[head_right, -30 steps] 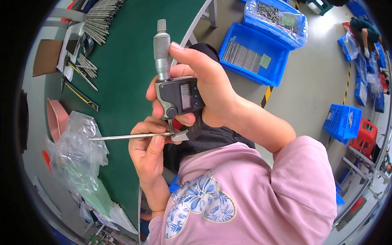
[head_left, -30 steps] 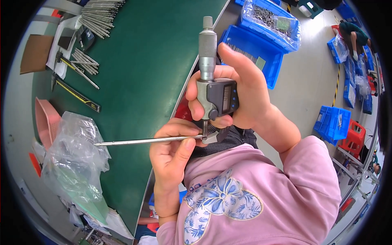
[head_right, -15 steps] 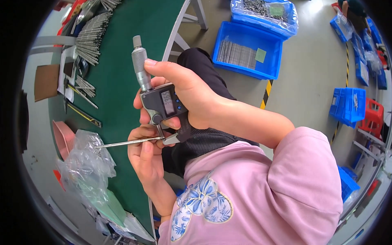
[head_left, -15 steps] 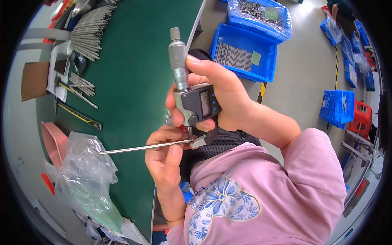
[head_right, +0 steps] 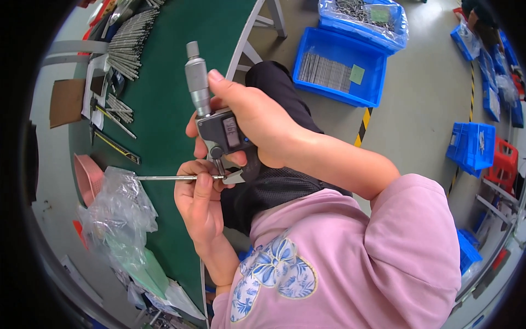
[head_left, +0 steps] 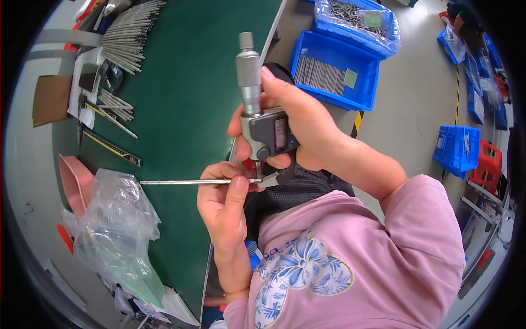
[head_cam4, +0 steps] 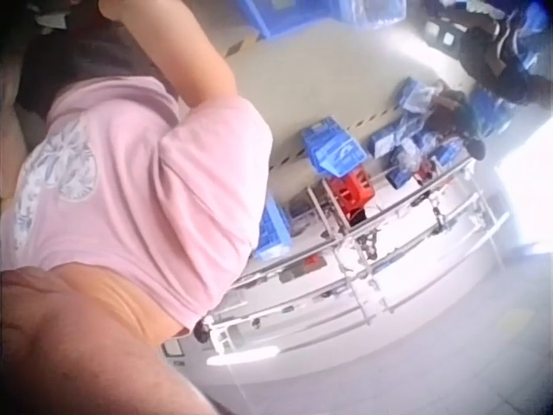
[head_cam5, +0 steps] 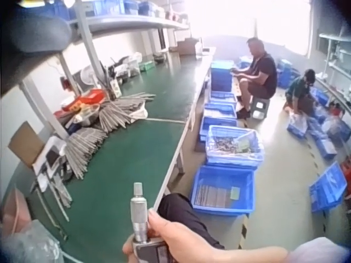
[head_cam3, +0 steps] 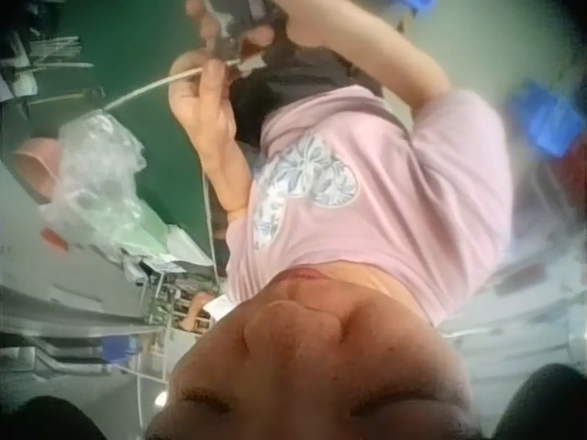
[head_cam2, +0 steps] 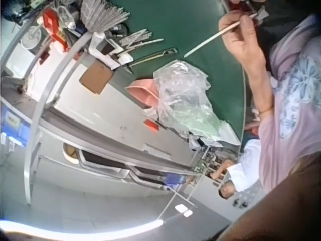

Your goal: Measuring the dimensions of metal rods using a digital micrometer and recording the data on a slip of paper.

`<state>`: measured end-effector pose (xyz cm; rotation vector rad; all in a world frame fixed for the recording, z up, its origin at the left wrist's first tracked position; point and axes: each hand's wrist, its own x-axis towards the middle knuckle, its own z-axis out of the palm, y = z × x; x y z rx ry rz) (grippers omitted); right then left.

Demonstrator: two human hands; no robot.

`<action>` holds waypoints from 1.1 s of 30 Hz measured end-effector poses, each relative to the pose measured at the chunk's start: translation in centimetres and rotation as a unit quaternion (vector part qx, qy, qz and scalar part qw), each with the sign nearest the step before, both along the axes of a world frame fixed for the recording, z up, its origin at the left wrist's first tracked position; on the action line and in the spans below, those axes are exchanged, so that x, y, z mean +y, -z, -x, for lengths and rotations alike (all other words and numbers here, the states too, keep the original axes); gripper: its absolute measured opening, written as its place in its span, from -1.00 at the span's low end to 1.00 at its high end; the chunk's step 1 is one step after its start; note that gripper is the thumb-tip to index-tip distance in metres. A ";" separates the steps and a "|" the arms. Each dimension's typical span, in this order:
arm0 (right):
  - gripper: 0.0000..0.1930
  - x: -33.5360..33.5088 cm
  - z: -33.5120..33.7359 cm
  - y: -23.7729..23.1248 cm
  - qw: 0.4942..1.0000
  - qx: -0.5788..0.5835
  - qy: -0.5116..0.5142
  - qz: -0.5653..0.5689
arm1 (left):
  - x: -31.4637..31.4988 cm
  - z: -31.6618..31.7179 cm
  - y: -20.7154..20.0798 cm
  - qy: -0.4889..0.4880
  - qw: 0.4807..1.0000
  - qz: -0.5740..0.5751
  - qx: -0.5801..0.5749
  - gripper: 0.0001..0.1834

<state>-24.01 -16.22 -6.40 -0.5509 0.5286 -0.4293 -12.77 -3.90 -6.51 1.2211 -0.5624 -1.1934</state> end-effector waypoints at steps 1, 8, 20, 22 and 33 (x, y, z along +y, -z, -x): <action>-0.40 0.0 0.0 0.1 1.000 -0.012 0.002 -0.017 | 0.1 -0.3 0.3 0.014 1.000 0.021 0.007 -0.82; -0.47 0.0 -0.1 -0.2 0.997 -0.036 0.008 -0.074 | 0.3 -0.5 0.0 0.027 0.998 0.043 0.025 -0.82; -0.43 0.1 -0.2 -0.8 0.999 0.026 -0.001 -0.036 | 0.3 -0.7 0.4 0.048 0.996 0.066 0.021 -0.83; -0.43 0.1 -0.3 -0.7 0.999 0.024 -0.004 -0.043 | 0.3 -0.6 0.3 0.042 0.997 0.060 0.015 -0.83; -0.37 0.4 -0.4 -0.6 0.999 0.035 0.001 0.037 | 0.4 -0.7 0.5 0.001 1.000 0.003 -0.002 -0.80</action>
